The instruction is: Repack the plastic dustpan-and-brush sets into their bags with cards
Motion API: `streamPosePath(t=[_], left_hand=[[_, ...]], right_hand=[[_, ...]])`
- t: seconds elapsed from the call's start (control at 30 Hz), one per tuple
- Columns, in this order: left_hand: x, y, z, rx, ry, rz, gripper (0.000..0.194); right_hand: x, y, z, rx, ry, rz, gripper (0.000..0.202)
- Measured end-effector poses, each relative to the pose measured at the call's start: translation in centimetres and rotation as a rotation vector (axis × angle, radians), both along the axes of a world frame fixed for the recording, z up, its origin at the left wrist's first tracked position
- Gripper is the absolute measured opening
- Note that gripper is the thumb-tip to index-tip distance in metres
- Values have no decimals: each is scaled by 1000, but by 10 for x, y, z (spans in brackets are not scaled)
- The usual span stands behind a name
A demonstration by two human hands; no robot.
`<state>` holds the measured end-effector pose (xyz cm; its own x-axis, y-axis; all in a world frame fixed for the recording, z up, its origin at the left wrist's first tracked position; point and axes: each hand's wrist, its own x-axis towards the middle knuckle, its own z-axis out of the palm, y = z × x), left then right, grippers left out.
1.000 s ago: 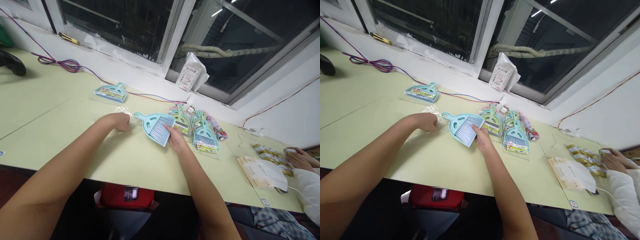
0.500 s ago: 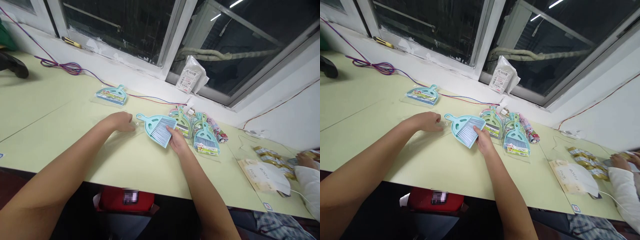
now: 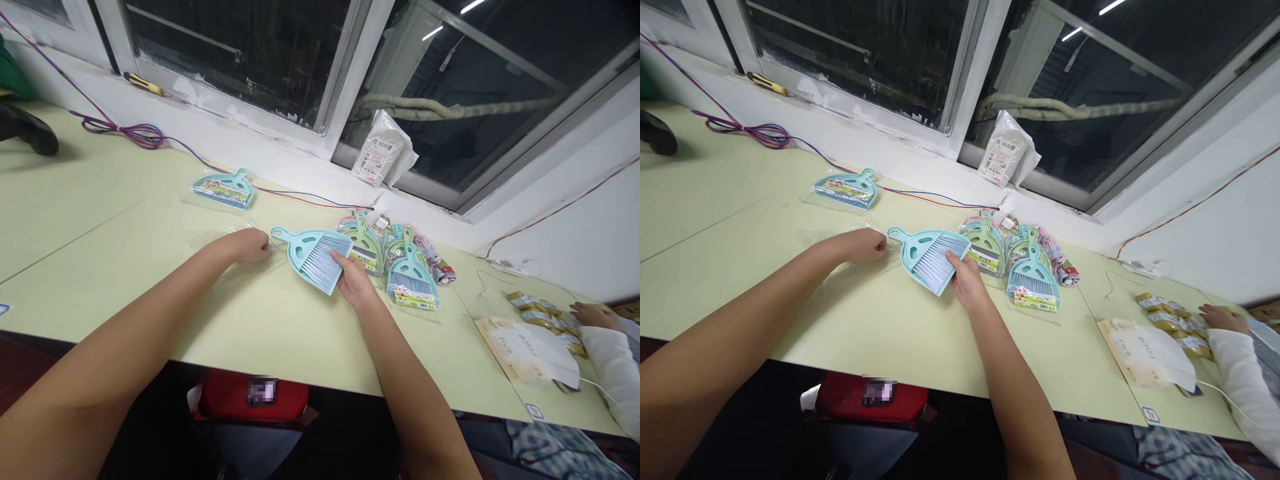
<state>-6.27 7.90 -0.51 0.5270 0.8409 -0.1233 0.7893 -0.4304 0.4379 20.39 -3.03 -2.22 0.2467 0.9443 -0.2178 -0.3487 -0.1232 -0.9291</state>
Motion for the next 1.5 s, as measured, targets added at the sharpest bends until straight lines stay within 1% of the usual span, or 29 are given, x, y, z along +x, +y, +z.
streamPosePath(t=[0.07,0.1,0.27,0.37,0.5,0.57,0.63,0.7,0.8,0.97,1.07,1.17,1.33,1.4,1.5], left_hand=[[-3,3,-1,-6,-8,1,10],[-6,5,-2,-11,-20,4,14],[-16,11,-1,-73,-73,20,45],[-16,8,2,-81,-41,6,54],[-13,4,4,-48,87,-29,53],[-12,5,2,-26,144,-45,48],[-12,7,0,0,151,-49,42],[-13,11,-3,21,109,-27,37],[-15,16,-7,31,-18,16,32],[-11,16,-5,69,-237,64,33],[-4,14,-4,92,-353,94,33],[7,8,-4,120,-471,72,30],[31,-14,-4,207,-604,2,29],[38,-20,-5,247,-638,-10,29],[41,-21,-6,296,-678,13,28]], right_hand=[[1,0,-1,5,-6,7,29],[1,0,-1,11,-8,12,29],[3,0,-2,7,-10,26,27],[3,0,-2,2,-8,19,25],[4,0,-3,-3,-17,14,26],[4,0,-3,-3,-27,20,26],[5,0,-4,-3,-37,30,26],[6,-1,-3,-9,-47,39,27],[6,-3,0,-26,-74,51,28],[4,-7,7,-42,-188,42,29],[2,-9,8,-47,-265,33,30],[-1,-8,5,-14,-287,36,36],[-7,-6,-3,48,-303,52,46],[-8,-6,-3,91,-337,57,45],[-8,-8,-2,206,-479,39,40]])
